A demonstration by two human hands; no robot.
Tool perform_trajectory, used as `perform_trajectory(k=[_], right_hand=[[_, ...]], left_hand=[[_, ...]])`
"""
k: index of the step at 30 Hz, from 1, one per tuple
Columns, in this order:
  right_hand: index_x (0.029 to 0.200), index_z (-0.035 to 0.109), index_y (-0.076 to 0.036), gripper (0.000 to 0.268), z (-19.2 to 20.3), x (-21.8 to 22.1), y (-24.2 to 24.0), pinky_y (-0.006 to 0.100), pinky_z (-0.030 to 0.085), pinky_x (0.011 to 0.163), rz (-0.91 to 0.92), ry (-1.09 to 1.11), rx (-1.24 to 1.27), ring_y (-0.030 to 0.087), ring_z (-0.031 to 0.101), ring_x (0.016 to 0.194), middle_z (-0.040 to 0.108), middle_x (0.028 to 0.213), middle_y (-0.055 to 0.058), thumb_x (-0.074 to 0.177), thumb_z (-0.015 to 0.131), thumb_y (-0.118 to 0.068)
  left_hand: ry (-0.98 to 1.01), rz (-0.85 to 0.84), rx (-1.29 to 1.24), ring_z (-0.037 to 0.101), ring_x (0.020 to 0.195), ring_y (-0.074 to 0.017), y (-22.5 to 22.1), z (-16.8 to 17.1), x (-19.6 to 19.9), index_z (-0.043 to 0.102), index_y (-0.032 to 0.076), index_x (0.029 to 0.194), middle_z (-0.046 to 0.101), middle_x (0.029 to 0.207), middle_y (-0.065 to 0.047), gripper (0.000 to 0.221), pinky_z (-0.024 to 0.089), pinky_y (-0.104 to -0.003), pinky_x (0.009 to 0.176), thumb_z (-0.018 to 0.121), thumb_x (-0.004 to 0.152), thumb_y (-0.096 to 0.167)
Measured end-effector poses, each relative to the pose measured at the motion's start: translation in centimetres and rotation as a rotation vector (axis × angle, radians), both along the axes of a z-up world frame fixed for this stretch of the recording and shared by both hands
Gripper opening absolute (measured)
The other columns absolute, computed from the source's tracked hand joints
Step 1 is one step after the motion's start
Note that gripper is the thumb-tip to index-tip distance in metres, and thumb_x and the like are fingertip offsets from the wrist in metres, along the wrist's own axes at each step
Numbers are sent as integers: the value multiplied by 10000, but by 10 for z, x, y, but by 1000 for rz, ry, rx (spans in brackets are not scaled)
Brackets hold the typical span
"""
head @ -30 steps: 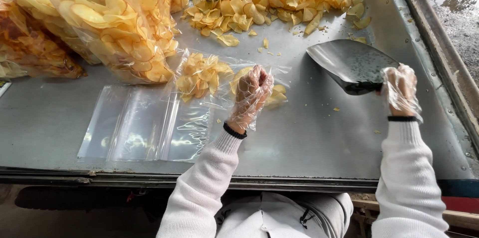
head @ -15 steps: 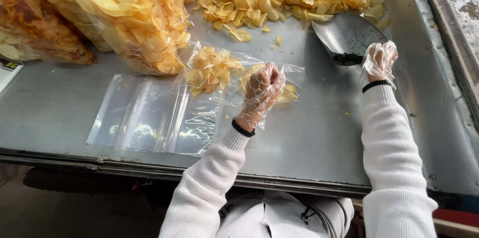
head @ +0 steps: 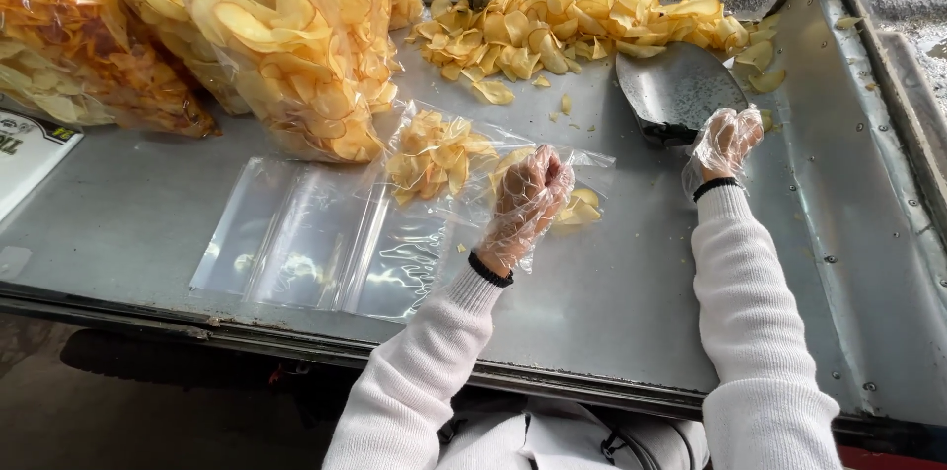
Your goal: The person uses a metal scoop to transfer fried chips into small plastic bags by hand.
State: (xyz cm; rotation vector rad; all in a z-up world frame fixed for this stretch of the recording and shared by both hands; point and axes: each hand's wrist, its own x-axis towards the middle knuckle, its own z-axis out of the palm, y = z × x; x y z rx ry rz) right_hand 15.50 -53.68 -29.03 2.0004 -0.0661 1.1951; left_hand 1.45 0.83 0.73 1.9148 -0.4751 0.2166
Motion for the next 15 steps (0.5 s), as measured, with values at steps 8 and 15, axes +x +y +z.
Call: perform_trajectory(k=[8, 15], right_hand=[[1512, 540, 74, 469, -77, 39, -27, 698, 205, 1148, 165, 92, 331, 581, 301, 1408, 434, 1361, 423, 1051, 484, 10], [1296, 624, -71, 348, 76, -15, 75, 565, 99, 1314, -333, -133, -389, 217, 495, 1372, 573, 1322, 113, 1021, 433, 23]], left_hand=[[-17, 12, -14, 692, 649, -444, 2, 7, -3, 519, 90, 731, 626, 604, -203, 199, 535, -460, 549, 607, 886, 177], [-27, 19, -7, 701, 666, -445, 2, 0, 0, 522, 85, 734, 638, 618, -208, 197, 542, -463, 548, 611, 889, 168]])
